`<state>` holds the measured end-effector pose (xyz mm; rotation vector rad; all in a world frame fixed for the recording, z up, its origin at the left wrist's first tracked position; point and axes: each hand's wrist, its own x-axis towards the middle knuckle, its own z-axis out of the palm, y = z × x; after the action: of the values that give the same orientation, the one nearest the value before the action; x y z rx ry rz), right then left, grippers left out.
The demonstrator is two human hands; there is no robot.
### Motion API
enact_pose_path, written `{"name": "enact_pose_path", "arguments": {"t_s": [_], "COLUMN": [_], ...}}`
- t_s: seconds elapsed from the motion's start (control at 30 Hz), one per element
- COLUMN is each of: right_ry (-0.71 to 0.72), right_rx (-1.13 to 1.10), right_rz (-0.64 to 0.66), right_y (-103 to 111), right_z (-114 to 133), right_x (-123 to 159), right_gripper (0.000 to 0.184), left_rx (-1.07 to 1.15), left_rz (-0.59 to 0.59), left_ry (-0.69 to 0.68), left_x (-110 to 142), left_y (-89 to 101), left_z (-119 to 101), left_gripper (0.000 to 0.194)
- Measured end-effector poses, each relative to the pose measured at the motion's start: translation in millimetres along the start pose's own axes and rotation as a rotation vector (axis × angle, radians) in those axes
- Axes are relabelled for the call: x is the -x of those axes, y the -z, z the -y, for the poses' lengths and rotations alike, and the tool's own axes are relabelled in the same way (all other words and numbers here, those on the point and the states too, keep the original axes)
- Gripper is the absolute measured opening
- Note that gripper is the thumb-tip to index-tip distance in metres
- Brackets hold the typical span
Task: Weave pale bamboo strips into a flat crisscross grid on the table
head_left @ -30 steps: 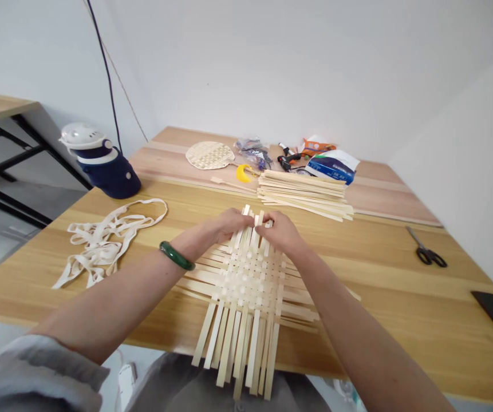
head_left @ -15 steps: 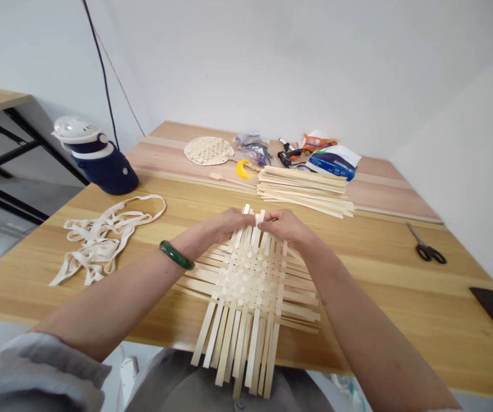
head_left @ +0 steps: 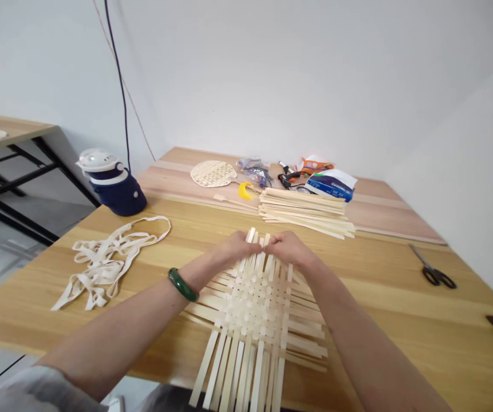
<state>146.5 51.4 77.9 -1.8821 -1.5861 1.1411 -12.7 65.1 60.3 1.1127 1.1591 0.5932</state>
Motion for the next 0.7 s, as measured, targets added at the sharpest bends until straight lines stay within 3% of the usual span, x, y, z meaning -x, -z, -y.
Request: {"name": "enact_pose_path", "arguments": {"t_s": [0.37, 0.5, 0.57, 0.63, 0.7], "right_ry": [0.051, 0.180, 0.174, 0.095, 0.016], "right_rx": [0.085, 0.121, 0.153, 0.201, 0.213], "right_rz": [-0.069, -0.222, -0.299, -0.283, -0.136], "right_y": [-2.4, 6.3, 18.7, 34.2, 48.7], "right_z": [-4.9, -12.0, -22.2, -36.1, -50.2], "right_x": [4.2, 14.8, 23.8, 34.9, 46.8], "right_gripper": [0.015, 0.048, 0.054, 0.042, 0.026], "left_rx": [0.129, 0.159, 0.168, 0.169, 0.165], "left_rz": [0.050, 0.056, 0.059, 0.057, 0.049], "left_ry": [0.033, 0.045, 0.063, 0.081, 0.093], "left_x": [0.6, 1.0, -0.9, -3.7, -6.5], "left_y": [-1.7, 2.8, 6.1, 9.3, 11.4], "left_z": [-2.8, -3.3, -0.9, 2.5, 5.7], "left_gripper": [0.015, 0.020, 0.022, 0.021, 0.020]}}
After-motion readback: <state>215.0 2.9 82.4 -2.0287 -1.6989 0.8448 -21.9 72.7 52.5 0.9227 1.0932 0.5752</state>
